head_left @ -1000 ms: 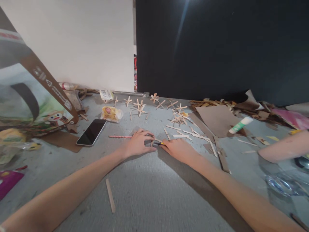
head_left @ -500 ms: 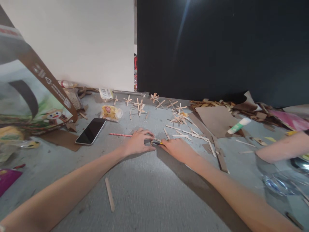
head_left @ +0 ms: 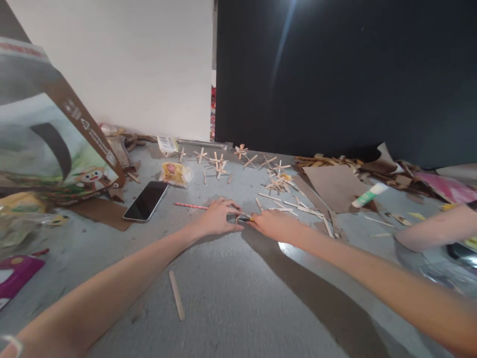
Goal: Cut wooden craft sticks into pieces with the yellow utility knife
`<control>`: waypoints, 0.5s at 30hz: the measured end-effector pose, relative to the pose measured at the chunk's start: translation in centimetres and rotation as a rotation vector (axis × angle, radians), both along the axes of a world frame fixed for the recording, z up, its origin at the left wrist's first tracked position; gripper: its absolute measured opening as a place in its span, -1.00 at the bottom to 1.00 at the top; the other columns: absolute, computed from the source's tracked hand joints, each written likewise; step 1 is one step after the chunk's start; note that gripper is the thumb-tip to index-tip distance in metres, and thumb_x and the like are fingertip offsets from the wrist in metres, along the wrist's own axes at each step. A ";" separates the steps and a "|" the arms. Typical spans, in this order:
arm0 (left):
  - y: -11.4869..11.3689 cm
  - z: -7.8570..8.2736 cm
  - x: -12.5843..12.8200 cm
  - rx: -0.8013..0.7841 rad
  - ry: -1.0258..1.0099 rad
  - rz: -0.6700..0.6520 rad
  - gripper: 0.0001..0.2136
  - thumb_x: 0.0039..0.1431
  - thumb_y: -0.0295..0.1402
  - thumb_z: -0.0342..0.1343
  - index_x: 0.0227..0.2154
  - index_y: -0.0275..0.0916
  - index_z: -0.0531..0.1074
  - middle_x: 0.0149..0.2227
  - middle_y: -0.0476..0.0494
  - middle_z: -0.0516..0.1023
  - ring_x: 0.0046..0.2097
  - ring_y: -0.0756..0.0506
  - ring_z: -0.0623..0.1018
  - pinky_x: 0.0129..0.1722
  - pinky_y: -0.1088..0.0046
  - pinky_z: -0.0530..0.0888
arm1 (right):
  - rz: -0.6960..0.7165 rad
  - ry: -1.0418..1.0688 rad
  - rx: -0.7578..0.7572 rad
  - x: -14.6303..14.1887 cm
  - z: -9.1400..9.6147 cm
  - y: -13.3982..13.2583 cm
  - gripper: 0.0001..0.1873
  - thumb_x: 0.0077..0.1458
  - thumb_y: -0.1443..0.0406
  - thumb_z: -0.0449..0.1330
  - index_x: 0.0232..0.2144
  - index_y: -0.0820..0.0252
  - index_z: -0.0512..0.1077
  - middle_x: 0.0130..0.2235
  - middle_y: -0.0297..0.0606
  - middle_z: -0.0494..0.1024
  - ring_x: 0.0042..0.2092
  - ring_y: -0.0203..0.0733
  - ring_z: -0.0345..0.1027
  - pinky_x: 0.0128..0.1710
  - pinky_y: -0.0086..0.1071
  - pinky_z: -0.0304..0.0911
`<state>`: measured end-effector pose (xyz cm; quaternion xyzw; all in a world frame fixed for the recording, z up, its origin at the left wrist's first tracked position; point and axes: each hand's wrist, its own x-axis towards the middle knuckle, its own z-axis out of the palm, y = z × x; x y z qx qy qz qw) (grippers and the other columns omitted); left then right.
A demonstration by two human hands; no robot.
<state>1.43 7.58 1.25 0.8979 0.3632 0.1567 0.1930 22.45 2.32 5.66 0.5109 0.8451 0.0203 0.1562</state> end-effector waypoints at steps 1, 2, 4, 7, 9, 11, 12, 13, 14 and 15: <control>0.0 0.0 0.0 0.001 -0.003 -0.002 -0.66 0.11 -0.11 0.38 -0.07 -0.11 0.65 0.10 -0.16 0.59 0.17 -0.31 0.48 0.18 0.08 0.30 | 0.006 0.001 -0.005 0.0 0.0 0.2 -0.53 0.47 0.12 -0.05 0.02 0.27 0.55 -0.22 0.09 0.68 -0.11 0.12 0.63 -0.14 -0.22 0.43; 0.1 -0.1 0.0 0.003 -0.008 -0.005 -0.65 0.11 -0.11 0.38 -0.07 -0.10 0.65 0.10 -0.16 0.59 0.17 -0.31 0.48 0.18 0.08 0.31 | 0.013 0.005 -0.009 0.0 0.0 0.4 -0.53 0.47 0.12 -0.04 0.01 0.28 0.56 -0.22 0.09 0.68 -0.11 0.11 0.63 -0.15 -0.23 0.43; 0.2 -0.3 -0.1 0.007 -0.016 -0.015 -0.65 0.11 -0.11 0.37 -0.06 -0.09 0.65 0.10 -0.16 0.59 0.17 -0.30 0.48 0.18 0.10 0.31 | 0.021 0.013 -0.011 0.1 -0.1 0.7 -0.54 0.46 0.11 -0.02 -0.02 0.28 0.58 -0.24 0.09 0.69 -0.12 0.11 0.64 -0.16 -0.24 0.43; 0.5 -0.7 -0.1 0.011 -0.028 -0.025 -0.66 0.09 -0.11 0.38 -0.08 -0.05 0.66 0.09 -0.15 0.59 0.17 -0.31 0.48 0.18 0.09 0.32 | 0.009 0.016 -0.012 0.1 -0.3 0.9 -0.55 0.45 0.11 0.00 -0.03 0.25 0.60 -0.26 0.06 0.69 -0.16 0.08 0.64 -0.18 -0.25 0.44; 0.6 -0.9 -0.1 0.010 -0.040 -0.026 -0.67 0.07 -0.11 0.39 -0.10 -0.04 0.67 0.08 -0.15 0.59 0.16 -0.32 0.48 0.18 0.08 0.33 | 0.000 0.013 -0.011 0.1 -0.3 0.8 -0.55 0.46 0.12 -0.01 -0.03 0.25 0.60 -0.25 0.06 0.69 -0.18 0.08 0.64 -0.19 -0.25 0.44; 0.7 -1.0 -0.1 0.012 -0.052 -0.033 -0.67 0.07 -0.11 0.39 -0.10 -0.04 0.67 0.09 -0.15 0.59 0.16 -0.31 0.48 0.17 0.08 0.33 | -0.004 0.010 -0.015 -0.1 -0.1 0.7 -0.55 0.46 0.14 -0.02 -0.02 0.26 0.60 -0.24 0.07 0.69 -0.16 0.10 0.64 -0.19 -0.23 0.43; 0.8 -1.0 -0.1 0.013 -0.055 -0.036 -0.68 0.07 -0.11 0.39 -0.11 -0.04 0.67 0.09 -0.15 0.59 0.15 -0.31 0.49 0.17 0.08 0.33 | -0.004 0.007 -0.023 -0.2 0.0 0.7 -0.55 0.46 0.15 -0.03 -0.02 0.26 0.60 -0.23 0.08 0.69 -0.15 0.10 0.64 -0.19 -0.24 0.43; 0.8 -0.9 -0.1 0.015 -0.058 -0.039 -0.68 0.08 -0.11 0.39 -0.11 -0.05 0.67 0.09 -0.15 0.59 0.15 -0.31 0.49 0.17 0.08 0.33 | -0.004 0.004 -0.032 -0.3 0.2 0.7 -0.55 0.46 0.15 -0.02 -0.02 0.26 0.60 -0.22 0.08 0.69 -0.15 0.10 0.64 -0.19 -0.24 0.43; 0.8 -0.9 -0.1 0.017 -0.060 -0.039 -0.68 0.08 -0.11 0.39 -0.11 -0.05 0.67 0.09 -0.16 0.59 0.14 -0.31 0.49 0.17 0.08 0.33 | -0.004 0.001 -0.044 -0.5 0.5 0.8 -0.56 0.46 0.16 -0.02 -0.02 0.25 0.60 -0.21 0.07 0.68 -0.14 0.09 0.64 -0.20 -0.25 0.42; 0.7 -0.8 -0.1 0.018 -0.061 -0.038 -0.68 0.08 -0.11 0.39 -0.11 -0.06 0.67 0.08 -0.17 0.59 0.14 -0.31 0.50 0.16 0.09 0.34 | -0.004 -0.001 -0.055 -0.6 0.7 0.9 -0.58 0.45 0.17 0.00 -0.02 0.25 0.60 -0.20 0.07 0.68 -0.14 0.09 0.64 -0.21 -0.25 0.42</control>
